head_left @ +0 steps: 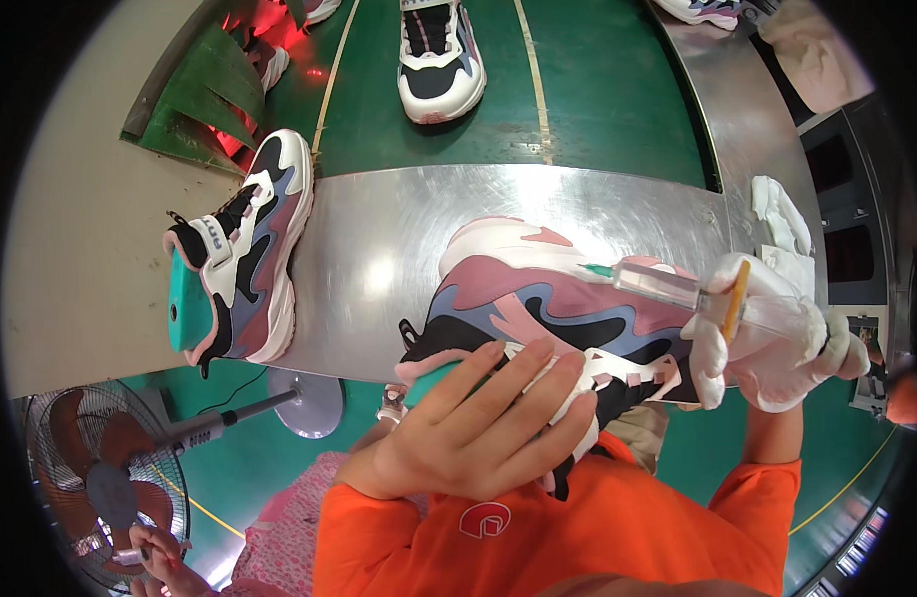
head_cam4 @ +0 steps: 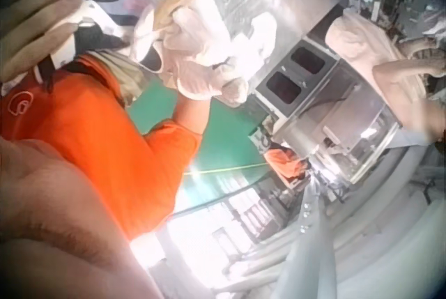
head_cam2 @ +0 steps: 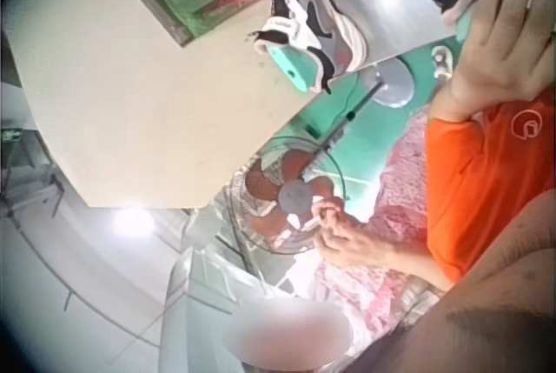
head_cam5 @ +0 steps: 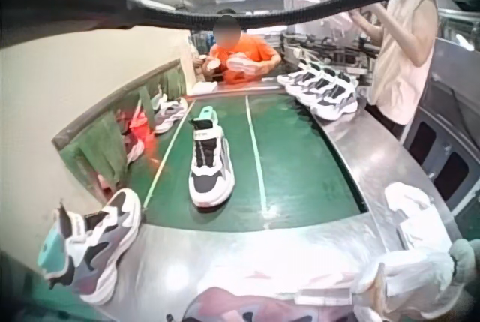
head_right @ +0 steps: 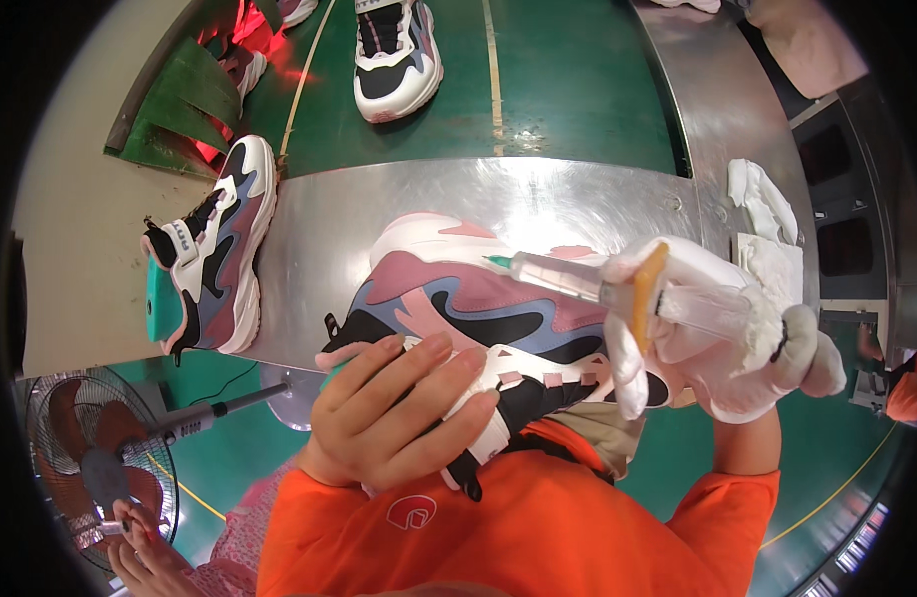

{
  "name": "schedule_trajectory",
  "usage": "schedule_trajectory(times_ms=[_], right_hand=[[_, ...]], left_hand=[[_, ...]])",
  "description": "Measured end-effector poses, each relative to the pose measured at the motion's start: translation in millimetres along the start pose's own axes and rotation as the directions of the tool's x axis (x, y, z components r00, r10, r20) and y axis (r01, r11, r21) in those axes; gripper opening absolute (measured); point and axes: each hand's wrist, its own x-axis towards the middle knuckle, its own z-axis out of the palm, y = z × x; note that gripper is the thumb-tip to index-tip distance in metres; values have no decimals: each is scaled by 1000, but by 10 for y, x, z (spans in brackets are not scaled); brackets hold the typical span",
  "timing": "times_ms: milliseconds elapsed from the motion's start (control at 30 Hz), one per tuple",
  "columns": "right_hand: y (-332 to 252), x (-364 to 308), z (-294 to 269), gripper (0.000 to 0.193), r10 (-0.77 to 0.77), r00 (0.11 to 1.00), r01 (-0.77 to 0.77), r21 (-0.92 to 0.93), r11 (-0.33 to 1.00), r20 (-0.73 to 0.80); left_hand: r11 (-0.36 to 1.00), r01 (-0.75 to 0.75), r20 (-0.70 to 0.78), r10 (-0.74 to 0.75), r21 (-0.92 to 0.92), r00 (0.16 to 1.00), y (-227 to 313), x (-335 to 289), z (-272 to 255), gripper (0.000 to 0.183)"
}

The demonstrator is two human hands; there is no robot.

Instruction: The person uses a syringe to apply glue to the seams of a sneaker on a factory assembly line. They rotate the shoe to access different areas and wipe the surface with a cloth.

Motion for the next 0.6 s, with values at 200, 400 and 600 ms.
schedule_trajectory(times_ms=[200, 400, 600], right_hand=[[67, 178, -3, 83, 36, 998, -37, 16, 999, 60], [129, 327, 34, 88, 76, 990, -80, 23, 997, 116], [176, 366, -15, 89, 77, 984, -84, 37, 996, 159]], left_hand=[[999, 8, 9, -8, -31, 1000, -13, 3, 19, 15], [999, 28, 2, -28, -31, 1000, -8, 19, 27, 12], [1000, -9, -8, 8, -24, 1000, -35, 21, 27, 14]])
